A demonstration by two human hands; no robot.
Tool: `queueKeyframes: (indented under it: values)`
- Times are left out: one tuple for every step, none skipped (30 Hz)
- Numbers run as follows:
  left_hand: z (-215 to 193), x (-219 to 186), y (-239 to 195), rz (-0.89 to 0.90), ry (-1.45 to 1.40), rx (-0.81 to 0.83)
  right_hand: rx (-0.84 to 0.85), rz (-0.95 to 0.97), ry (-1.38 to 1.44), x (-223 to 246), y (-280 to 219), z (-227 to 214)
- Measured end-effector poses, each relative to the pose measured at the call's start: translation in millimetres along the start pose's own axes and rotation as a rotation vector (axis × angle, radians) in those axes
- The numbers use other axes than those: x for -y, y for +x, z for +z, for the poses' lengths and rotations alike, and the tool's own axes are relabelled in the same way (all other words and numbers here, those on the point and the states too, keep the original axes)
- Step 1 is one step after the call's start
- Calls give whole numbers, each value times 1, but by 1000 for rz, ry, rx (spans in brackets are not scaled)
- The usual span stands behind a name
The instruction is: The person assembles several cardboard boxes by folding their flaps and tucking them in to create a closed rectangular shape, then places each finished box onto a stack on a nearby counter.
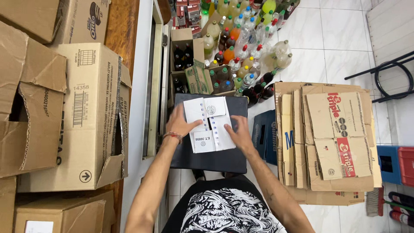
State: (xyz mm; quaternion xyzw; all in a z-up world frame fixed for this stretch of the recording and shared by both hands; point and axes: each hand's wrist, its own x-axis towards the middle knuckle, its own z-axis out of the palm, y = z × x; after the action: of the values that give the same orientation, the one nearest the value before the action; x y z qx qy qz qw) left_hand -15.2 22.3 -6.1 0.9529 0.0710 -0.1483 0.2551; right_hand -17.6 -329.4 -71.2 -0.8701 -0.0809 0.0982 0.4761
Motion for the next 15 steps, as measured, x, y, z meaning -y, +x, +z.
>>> queueKeyframes:
  values:
    - [-2,3,-7,-175,-208,181,56,205,-71,-16,12,-1]
    - [-2,6,-17,-355,-420,364,115,411,-144,-31,21,-2]
    - [12,7,-25,-359,-422,364,119,411,-145,-14,21,0]
    - [24,8,-28,-334,-504,353,231,425,-90,4,26,1]
    - [36,9,-31,-308,-586,342,344,438,-34,22,31,2]
    - [52,22,-28,-310,-588,341,347,436,-35,36,31,-2]
    - [68,35,-25,-324,-599,281,349,523,13,50,31,-6]
    - [85,47,-22,-338,-611,221,352,609,62,64,31,-11]
    - [82,47,-25,-340,-613,220,354,608,59,53,28,-18]
    - [78,47,-28,-318,-747,184,302,571,158,42,26,-24]
    - [74,48,-31,-294,-880,147,249,534,257,32,23,-30]
    - [62,40,-37,-293,-880,146,249,533,257,46,18,-38]
    - [51,32,-42,-315,-1010,105,244,466,385,60,13,-48]
    - [40,23,-49,-335,-1138,68,234,400,514,73,6,-58]
    - [38,25,-49,-333,-1136,72,230,401,516,69,2,-58]
